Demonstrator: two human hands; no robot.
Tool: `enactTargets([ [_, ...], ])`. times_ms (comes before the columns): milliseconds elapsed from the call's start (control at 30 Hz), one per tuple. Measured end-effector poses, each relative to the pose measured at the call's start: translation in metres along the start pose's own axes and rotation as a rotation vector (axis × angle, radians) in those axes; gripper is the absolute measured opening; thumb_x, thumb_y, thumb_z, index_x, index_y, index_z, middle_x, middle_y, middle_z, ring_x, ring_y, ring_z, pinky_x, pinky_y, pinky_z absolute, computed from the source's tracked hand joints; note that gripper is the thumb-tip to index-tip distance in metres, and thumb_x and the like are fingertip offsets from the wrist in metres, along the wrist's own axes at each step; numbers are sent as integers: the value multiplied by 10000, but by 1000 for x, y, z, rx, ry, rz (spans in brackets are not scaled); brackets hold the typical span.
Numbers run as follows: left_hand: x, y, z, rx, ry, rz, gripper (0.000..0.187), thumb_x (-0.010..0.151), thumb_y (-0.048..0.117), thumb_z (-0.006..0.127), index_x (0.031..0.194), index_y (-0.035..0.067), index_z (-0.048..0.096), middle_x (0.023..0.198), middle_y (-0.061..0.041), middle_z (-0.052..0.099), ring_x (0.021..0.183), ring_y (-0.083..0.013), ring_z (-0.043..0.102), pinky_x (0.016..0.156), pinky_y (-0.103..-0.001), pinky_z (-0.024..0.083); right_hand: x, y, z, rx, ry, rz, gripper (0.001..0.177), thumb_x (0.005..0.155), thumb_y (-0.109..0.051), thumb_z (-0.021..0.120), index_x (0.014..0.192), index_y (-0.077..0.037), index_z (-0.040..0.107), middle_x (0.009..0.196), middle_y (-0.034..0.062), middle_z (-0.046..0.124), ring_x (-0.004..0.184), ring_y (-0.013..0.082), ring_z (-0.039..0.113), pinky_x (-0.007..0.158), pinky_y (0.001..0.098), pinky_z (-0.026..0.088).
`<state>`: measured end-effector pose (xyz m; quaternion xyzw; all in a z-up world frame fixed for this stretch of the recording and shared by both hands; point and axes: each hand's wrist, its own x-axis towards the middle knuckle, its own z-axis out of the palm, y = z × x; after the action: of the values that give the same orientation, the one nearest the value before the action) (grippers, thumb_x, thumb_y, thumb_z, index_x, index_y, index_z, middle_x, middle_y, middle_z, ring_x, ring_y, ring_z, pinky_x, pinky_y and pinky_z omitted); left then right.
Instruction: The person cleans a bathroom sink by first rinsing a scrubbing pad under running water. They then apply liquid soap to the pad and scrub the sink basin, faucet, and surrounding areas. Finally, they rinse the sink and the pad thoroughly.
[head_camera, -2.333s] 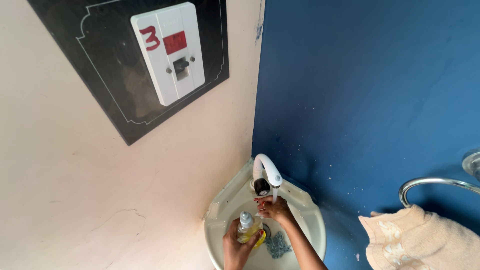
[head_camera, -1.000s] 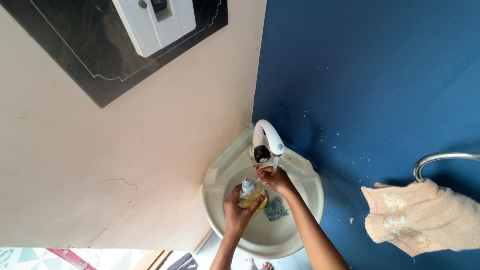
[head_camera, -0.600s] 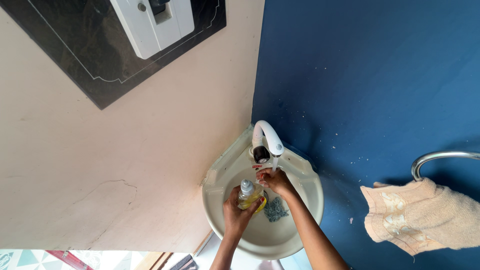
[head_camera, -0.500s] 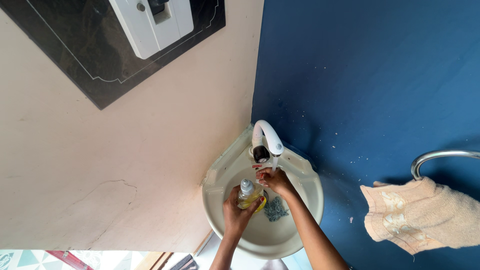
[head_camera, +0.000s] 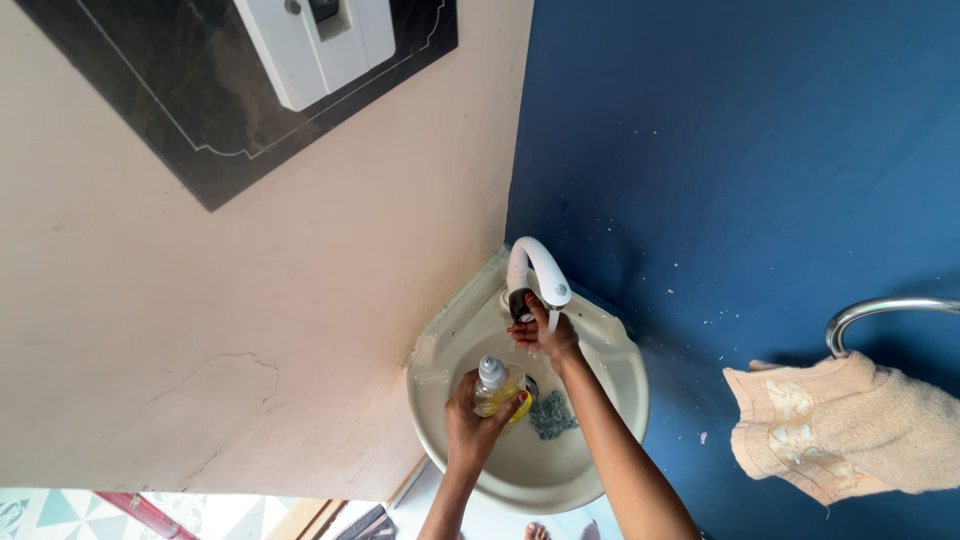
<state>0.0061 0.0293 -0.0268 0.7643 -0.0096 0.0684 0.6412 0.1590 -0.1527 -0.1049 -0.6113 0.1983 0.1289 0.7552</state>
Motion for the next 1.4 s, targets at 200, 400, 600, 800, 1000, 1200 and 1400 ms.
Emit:
enactTargets([
  [200,-3,0,0,-6,-3,-29,566,719,252,917,1168,21,661,1029,-123,794,940,-209,787,812,-357,641,10,7,-9,-127,57,-97,617,889,-560,686,1045,37,692,819,169,776,654,216,748,626,363,654],
  [400,-5,-3,2,35,-17,-20,586,721,267,915,1187,27,652,1022,-129,793,934,-205,782,804,-356,634,-24,-6,-11,-448,31,5,499,871,-508,738,1039,-40,771,845,97,791,660,170,754,597,333,635],
  [600,-4,-5,5,7,-1,6,573,727,265,925,1165,15,655,1009,-134,796,914,-223,784,806,-359,622,-32,19,-24,-610,-163,-2,325,893,-382,729,1113,-145,760,937,-15,790,812,109,745,672,288,602],
  [800,0,-6,7,82,-14,-7,571,724,265,919,1172,31,652,1017,-125,794,924,-219,789,823,-355,622,-20,18,-34,-748,-243,-185,268,900,-57,668,1154,-95,744,968,51,763,844,142,700,731,315,592],
  [1000,14,-21,14,144,-57,-9,562,723,218,902,1191,48,642,1049,-136,789,964,-241,787,846,-368,618,-36,-4,-30,-773,-181,-368,243,892,9,619,1015,-90,803,985,39,810,894,146,742,865,307,594],
  [1200,37,-30,33,222,-134,-27,635,668,311,941,1163,39,651,1051,-146,775,951,-274,776,851,-390,607,-79,-47,-25,-698,-100,-345,139,906,-83,716,1013,-98,804,996,41,811,964,157,767,909,313,581],
  [1400,60,-25,56,217,-277,-82,651,610,384,934,1128,68,696,998,-135,783,878,-286,773,819,-401,592,-82,-53,-47,-780,20,-437,135,929,-53,681,1039,-65,759,976,70,799,933,180,780,865,314,598],
])
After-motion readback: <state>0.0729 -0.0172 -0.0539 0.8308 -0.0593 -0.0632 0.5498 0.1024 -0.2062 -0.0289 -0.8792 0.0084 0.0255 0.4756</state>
